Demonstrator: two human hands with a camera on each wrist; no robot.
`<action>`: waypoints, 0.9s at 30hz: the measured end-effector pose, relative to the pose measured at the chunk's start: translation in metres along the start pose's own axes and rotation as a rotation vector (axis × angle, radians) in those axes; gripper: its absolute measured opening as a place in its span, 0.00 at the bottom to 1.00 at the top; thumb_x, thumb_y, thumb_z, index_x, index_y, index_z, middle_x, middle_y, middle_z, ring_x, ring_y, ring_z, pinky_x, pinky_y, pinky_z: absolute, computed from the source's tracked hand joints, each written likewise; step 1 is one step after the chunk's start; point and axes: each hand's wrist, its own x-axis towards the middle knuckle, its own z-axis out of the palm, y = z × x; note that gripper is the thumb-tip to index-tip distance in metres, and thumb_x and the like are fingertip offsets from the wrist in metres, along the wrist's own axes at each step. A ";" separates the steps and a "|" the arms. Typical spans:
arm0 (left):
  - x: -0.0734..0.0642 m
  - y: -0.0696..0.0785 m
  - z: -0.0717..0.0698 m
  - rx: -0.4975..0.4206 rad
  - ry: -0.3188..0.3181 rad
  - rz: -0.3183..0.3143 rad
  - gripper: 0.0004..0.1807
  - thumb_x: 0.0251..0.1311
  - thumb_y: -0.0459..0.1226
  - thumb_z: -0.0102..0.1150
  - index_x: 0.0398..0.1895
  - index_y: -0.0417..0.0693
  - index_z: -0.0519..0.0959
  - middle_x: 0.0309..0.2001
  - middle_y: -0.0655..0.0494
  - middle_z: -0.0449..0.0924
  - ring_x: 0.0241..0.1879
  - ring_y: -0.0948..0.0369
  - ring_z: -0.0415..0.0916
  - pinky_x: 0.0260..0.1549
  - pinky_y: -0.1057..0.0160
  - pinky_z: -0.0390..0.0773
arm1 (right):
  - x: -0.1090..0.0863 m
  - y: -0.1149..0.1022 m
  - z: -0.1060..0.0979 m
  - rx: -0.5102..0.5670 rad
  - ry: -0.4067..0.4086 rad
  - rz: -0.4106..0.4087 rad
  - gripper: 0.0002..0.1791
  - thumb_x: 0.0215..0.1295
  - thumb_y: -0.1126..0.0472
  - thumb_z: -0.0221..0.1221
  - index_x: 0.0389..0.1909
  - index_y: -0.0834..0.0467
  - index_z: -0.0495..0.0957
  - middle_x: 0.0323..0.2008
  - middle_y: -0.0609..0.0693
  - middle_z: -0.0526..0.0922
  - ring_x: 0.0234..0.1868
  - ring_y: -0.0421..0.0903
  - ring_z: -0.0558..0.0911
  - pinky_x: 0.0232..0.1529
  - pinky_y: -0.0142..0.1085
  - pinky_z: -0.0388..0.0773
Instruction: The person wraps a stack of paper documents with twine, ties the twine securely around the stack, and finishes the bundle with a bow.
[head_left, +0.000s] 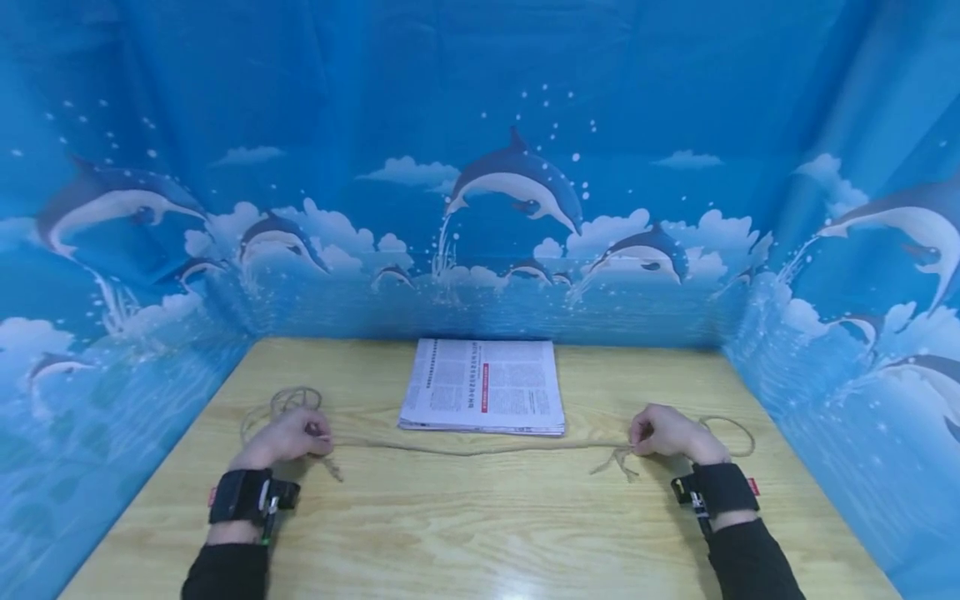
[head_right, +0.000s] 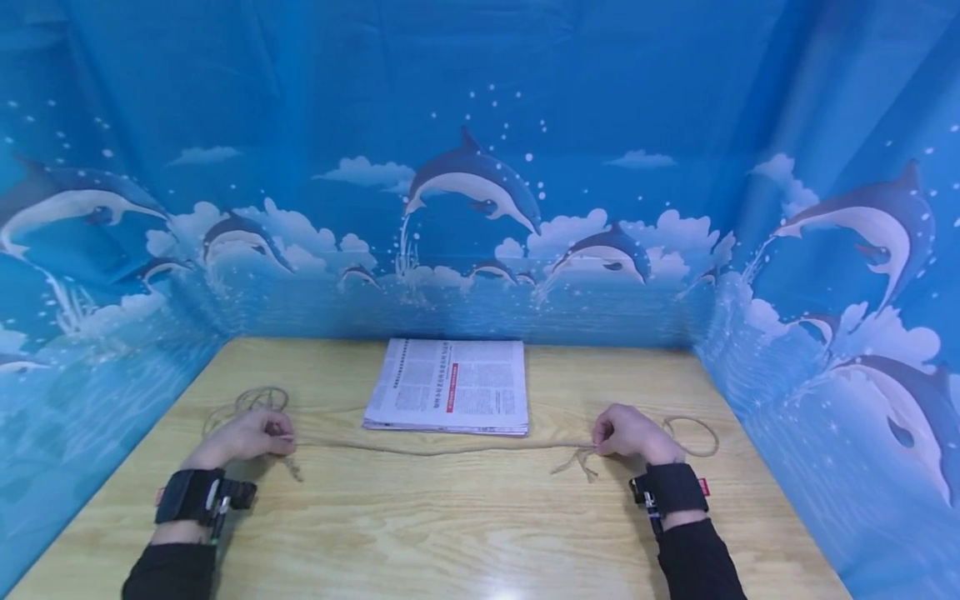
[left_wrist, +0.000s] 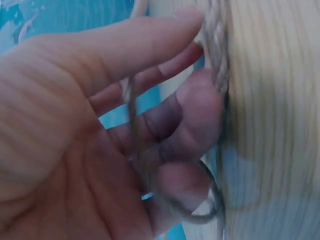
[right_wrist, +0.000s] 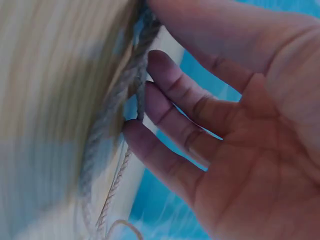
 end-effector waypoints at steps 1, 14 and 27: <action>-0.001 -0.003 -0.002 0.002 0.004 -0.010 0.11 0.54 0.36 0.69 0.36 0.38 0.82 0.31 0.52 0.79 0.30 0.60 0.72 0.29 0.63 0.72 | -0.004 0.004 -0.002 -0.007 0.001 0.011 0.06 0.54 0.69 0.68 0.25 0.59 0.80 0.25 0.46 0.80 0.27 0.39 0.73 0.32 0.33 0.71; -0.015 -0.042 -0.019 0.101 0.150 -0.179 0.39 0.56 0.24 0.49 0.73 0.28 0.50 0.71 0.20 0.42 0.67 0.25 0.45 0.61 0.28 0.53 | -0.020 0.023 -0.012 -0.017 0.027 0.037 0.05 0.54 0.69 0.67 0.25 0.59 0.80 0.26 0.46 0.81 0.27 0.39 0.73 0.31 0.32 0.70; 0.013 0.033 0.018 0.236 0.043 0.009 0.14 0.58 0.37 0.65 0.47 0.40 0.82 0.45 0.42 0.81 0.45 0.47 0.77 0.45 0.47 0.77 | -0.004 -0.011 0.003 -0.079 0.029 -0.120 0.17 0.50 0.62 0.72 0.41 0.59 0.82 0.37 0.53 0.79 0.37 0.46 0.73 0.37 0.35 0.70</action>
